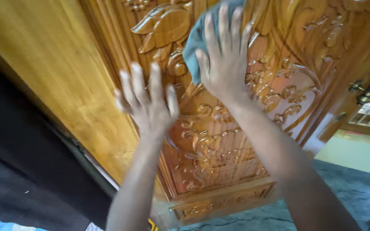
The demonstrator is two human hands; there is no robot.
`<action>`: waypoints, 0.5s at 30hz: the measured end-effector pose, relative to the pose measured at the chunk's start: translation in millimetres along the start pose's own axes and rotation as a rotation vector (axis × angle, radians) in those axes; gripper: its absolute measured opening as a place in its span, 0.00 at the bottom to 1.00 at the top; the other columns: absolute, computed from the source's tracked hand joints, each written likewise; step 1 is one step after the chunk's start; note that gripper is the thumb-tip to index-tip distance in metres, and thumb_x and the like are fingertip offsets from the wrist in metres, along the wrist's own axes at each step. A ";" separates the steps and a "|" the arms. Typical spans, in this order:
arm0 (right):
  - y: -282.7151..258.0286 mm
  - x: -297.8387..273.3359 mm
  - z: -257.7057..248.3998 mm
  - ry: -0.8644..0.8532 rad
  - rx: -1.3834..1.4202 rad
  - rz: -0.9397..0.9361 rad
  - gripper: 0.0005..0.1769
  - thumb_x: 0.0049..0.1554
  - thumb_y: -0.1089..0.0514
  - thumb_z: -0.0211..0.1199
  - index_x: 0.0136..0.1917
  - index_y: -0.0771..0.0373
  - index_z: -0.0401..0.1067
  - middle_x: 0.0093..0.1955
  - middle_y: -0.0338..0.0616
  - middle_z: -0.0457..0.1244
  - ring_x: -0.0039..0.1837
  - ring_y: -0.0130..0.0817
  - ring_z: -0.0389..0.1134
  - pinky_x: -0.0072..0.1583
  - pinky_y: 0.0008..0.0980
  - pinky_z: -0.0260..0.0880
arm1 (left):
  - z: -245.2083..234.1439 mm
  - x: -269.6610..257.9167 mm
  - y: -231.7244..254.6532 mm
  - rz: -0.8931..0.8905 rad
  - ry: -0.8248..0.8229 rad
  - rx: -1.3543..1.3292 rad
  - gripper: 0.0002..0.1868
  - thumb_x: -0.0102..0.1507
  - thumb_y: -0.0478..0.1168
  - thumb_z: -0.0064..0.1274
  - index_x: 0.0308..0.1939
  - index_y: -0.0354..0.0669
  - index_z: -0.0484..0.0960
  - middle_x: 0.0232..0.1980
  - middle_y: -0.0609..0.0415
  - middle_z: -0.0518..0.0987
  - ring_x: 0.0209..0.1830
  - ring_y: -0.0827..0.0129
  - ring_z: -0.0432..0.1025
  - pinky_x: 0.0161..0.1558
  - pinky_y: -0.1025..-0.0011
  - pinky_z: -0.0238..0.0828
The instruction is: The person wipes the surface of a carved wooden door using a light blue cloth. They systematically clean the raised carvings, flat panels, and the door handle area, moving the cloth back and forth across the surface.
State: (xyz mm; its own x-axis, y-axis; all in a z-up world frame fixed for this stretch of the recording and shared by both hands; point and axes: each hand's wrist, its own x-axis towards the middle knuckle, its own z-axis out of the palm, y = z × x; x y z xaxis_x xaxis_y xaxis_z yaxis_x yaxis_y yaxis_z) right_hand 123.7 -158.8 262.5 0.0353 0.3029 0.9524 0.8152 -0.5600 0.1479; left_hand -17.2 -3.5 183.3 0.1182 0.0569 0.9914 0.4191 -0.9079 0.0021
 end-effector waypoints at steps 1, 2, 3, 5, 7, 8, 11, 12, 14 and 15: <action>-6.0 -13.7 2.9 -0.021 0.027 -0.042 0.33 0.75 0.46 0.51 0.85 0.63 0.52 0.87 0.60 0.42 0.87 0.65 0.39 0.84 0.65 0.35 | -8.6 17.7 -10.7 -0.016 -0.050 -0.011 0.31 0.78 0.52 0.48 0.83 0.52 0.61 0.85 0.42 0.51 0.86 0.48 0.41 0.81 0.45 0.26; -10.3 -27.0 5.0 -0.042 0.054 -0.084 0.31 0.75 0.48 0.52 0.85 0.62 0.53 0.87 0.58 0.43 0.87 0.65 0.38 0.84 0.64 0.34 | -13.6 32.2 -17.1 -0.021 -0.085 0.002 0.32 0.77 0.53 0.47 0.83 0.52 0.61 0.85 0.42 0.50 0.86 0.46 0.40 0.80 0.44 0.26; -10.6 -34.4 7.1 -0.054 0.078 -0.130 0.30 0.75 0.50 0.53 0.85 0.62 0.54 0.88 0.57 0.43 0.87 0.64 0.38 0.85 0.63 0.33 | -15.4 46.0 -23.8 -0.024 -0.110 0.016 0.32 0.77 0.54 0.47 0.83 0.53 0.61 0.85 0.41 0.50 0.86 0.45 0.40 0.80 0.42 0.25; -1.6 -42.0 3.3 -0.102 -0.041 -0.456 0.29 0.70 0.51 0.56 0.82 0.53 0.60 0.85 0.47 0.49 0.86 0.54 0.41 0.85 0.57 0.34 | -18.6 56.7 -30.9 -0.013 -0.136 0.027 0.33 0.76 0.55 0.46 0.83 0.52 0.61 0.85 0.41 0.48 0.86 0.43 0.39 0.79 0.40 0.24; 3.2 -34.3 0.2 -0.102 -0.070 -0.723 0.29 0.68 0.50 0.59 0.81 0.49 0.64 0.83 0.41 0.54 0.85 0.46 0.45 0.84 0.53 0.36 | -16.1 57.9 -31.7 0.017 -0.136 0.020 0.33 0.76 0.55 0.46 0.83 0.52 0.61 0.85 0.41 0.48 0.86 0.43 0.39 0.80 0.38 0.22; 7.6 -20.2 -1.2 -0.078 -0.036 -0.828 0.28 0.69 0.49 0.59 0.80 0.50 0.65 0.83 0.39 0.55 0.85 0.44 0.46 0.83 0.52 0.38 | -14.9 57.4 -33.4 0.005 -0.140 0.005 0.33 0.75 0.55 0.45 0.83 0.52 0.61 0.85 0.41 0.48 0.86 0.44 0.39 0.80 0.38 0.22; 12.8 38.0 -11.5 0.099 -0.392 -1.062 0.31 0.63 0.55 0.59 0.79 0.43 0.66 0.81 0.31 0.58 0.82 0.34 0.53 0.80 0.45 0.39 | -12.5 54.1 -33.6 -0.027 -0.155 -0.039 0.33 0.74 0.55 0.45 0.82 0.53 0.61 0.84 0.42 0.50 0.85 0.45 0.40 0.79 0.38 0.23; 9.7 60.3 -13.3 0.123 -0.254 -0.988 0.26 0.68 0.56 0.59 0.79 0.46 0.68 0.81 0.35 0.60 0.81 0.37 0.58 0.80 0.45 0.49 | -12.4 53.0 -33.9 -0.033 -0.155 -0.046 0.33 0.74 0.55 0.45 0.82 0.53 0.61 0.84 0.43 0.51 0.85 0.45 0.40 0.79 0.38 0.23; -3.5 97.0 -15.5 0.186 0.017 -0.833 0.22 0.72 0.56 0.59 0.78 0.50 0.70 0.79 0.39 0.62 0.79 0.40 0.63 0.78 0.45 0.61 | -11.9 51.8 -35.0 -0.038 -0.137 -0.049 0.32 0.74 0.54 0.45 0.81 0.53 0.61 0.84 0.43 0.52 0.86 0.45 0.41 0.80 0.39 0.24; -15.5 108.7 -13.6 0.166 0.049 -0.772 0.22 0.71 0.55 0.59 0.77 0.50 0.70 0.78 0.39 0.62 0.77 0.39 0.64 0.77 0.44 0.62 | -11.2 50.5 -35.4 -0.035 -0.119 -0.050 0.32 0.74 0.54 0.45 0.81 0.54 0.61 0.84 0.43 0.53 0.86 0.46 0.42 0.80 0.40 0.24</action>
State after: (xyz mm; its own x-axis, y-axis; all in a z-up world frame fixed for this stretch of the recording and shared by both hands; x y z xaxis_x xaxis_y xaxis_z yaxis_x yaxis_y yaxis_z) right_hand 107.1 -127.7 367.4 -0.6343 0.4703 0.6135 0.5990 -0.2026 0.7747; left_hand -36.1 26.9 234.8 0.2118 0.1351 0.9679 0.3797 -0.9240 0.0459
